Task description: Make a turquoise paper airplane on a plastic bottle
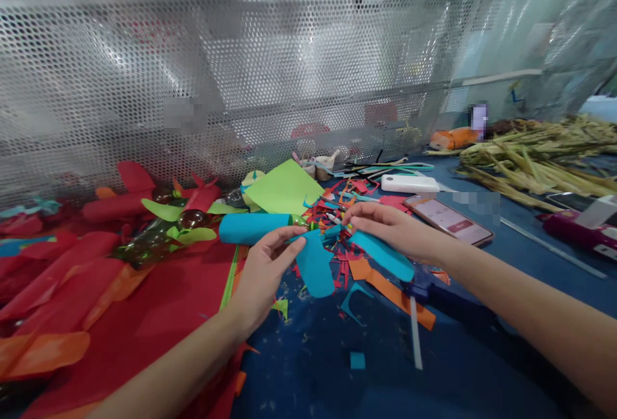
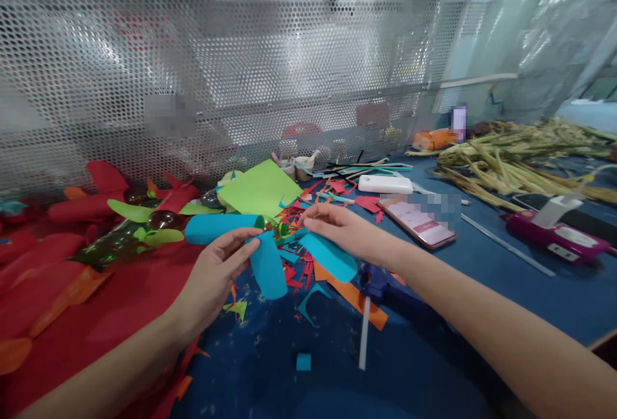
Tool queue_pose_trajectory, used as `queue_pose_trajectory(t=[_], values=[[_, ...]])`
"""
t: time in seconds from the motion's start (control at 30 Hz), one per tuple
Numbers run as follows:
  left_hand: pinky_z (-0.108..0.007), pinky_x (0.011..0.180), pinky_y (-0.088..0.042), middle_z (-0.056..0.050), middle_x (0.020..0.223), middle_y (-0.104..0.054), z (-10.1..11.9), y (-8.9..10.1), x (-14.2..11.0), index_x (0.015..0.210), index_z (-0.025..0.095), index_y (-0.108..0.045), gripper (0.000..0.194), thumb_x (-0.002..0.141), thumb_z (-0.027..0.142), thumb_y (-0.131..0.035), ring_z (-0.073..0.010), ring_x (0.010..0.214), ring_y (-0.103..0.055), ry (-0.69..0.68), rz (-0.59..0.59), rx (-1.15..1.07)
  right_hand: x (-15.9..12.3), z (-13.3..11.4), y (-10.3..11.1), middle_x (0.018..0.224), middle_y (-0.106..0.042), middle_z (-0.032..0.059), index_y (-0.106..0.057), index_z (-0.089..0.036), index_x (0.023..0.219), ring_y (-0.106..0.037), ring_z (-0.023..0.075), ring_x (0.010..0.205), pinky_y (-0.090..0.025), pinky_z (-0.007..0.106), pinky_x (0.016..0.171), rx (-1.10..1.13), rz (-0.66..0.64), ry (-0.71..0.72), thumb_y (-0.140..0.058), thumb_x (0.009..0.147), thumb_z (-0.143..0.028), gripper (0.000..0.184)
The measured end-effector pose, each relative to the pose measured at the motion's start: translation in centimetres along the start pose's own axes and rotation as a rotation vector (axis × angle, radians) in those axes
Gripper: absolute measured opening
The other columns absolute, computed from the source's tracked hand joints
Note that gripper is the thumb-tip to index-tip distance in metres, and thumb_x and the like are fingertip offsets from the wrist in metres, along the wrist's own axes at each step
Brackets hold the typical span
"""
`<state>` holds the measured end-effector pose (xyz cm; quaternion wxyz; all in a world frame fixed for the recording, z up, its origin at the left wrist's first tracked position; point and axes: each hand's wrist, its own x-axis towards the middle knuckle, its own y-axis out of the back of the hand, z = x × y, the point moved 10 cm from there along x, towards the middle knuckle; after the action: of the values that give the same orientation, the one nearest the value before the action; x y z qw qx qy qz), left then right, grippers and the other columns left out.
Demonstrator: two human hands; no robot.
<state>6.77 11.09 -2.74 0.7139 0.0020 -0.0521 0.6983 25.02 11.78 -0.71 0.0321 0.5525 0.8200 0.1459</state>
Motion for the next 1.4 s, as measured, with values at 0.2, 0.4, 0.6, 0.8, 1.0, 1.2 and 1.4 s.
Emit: queue_pose_trajectory(t=[0.2,0.4,0.6,0.8,1.0,1.2,1.4], values=[[-0.019,0.059,-0.048,0.002,0.072,-0.069,0.6,-1.5,-0.6,0.081,0.022,-0.073,0.018,0.067,0.032,-0.077,-0.0111,0.064,-0.058,-0.033,-0.104,0.085,-1.0,-0.4,-2.3,0.073,-0.058,-0.0008,-0.059,-0.019,0.092,-0.052,0.0123,0.063,-0.042,0.026,0.060,-0.073,-0.057,0.104,-0.057,0.085,-0.038,0.020],[-0.018,0.057,-0.050,0.001,0.074,-0.073,1.1,-2.2,-1.4,0.079,0.024,-0.075,0.013,0.066,0.027,-0.075,-0.0120,0.063,-0.061,-0.072,-0.170,0.181,-1.5,-0.9,-3.0,0.074,-0.057,0.0008,-0.061,-0.017,0.084,-0.051,0.0135,0.065,-0.043,0.028,0.062,-0.066,-0.079,0.134,-0.056,0.082,-0.038,0.022],[-0.025,0.065,-0.055,-0.003,0.080,-0.075,1.5,-2.4,-1.7,0.075,0.023,-0.076,0.012,0.063,0.025,-0.077,-0.0199,0.073,-0.068,-0.099,-0.147,0.208,-1.7,-0.8,-2.7,0.080,-0.062,0.0011,-0.062,-0.019,0.084,-0.055,0.0144,0.073,-0.044,0.029,0.069,-0.100,-0.073,0.148,-0.057,0.083,-0.035,0.017],[-0.025,0.071,-0.053,-0.004,0.087,-0.075,0.5,-2.1,-1.2,0.080,0.024,-0.076,0.019,0.062,0.027,-0.079,-0.0210,0.084,-0.068,-0.042,-0.106,0.152,-0.9,0.5,-1.8,0.075,-0.063,0.0006,-0.060,-0.018,0.083,-0.057,0.0129,0.066,-0.047,0.026,0.061,-0.108,-0.010,0.065,-0.055,0.085,-0.035,0.017],[-0.029,0.074,-0.052,-0.006,0.089,-0.075,-2.3,-1.3,-0.2,0.090,0.020,-0.074,0.032,0.062,0.035,-0.080,-0.0208,0.082,-0.066,0.142,-0.093,0.090,0.2,1.7,0.0,0.090,-0.071,0.0066,-0.064,-0.017,0.092,-0.066,0.0182,0.077,-0.052,0.030,0.068,-0.378,0.084,0.068,-0.052,0.087,-0.029,0.018],[-0.025,0.070,-0.051,-0.005,0.088,-0.074,-3.4,-1.2,-0.3,0.093,0.019,-0.074,0.037,0.060,0.036,-0.081,-0.0182,0.081,-0.066,0.224,-0.082,0.081,-1.2,-0.5,2.7,0.108,-0.068,0.0105,-0.067,-0.018,0.097,-0.062,0.0262,0.100,-0.044,0.038,0.087,-0.657,0.161,0.071,-0.054,0.084,-0.021,0.018],[-0.026,0.068,-0.052,-0.005,0.087,-0.071,-4.3,-1.1,-0.5,0.086,0.018,-0.071,0.035,0.058,0.036,-0.081,-0.0171,0.076,-0.065,0.260,-0.048,0.027,-4.2,-0.5,5.5,0.078,-0.070,0.0065,-0.063,-0.021,0.080,-0.064,0.0242,0.073,-0.045,0.034,0.066,-1.044,0.102,-0.103,-0.055,0.085,-0.028,0.012]])
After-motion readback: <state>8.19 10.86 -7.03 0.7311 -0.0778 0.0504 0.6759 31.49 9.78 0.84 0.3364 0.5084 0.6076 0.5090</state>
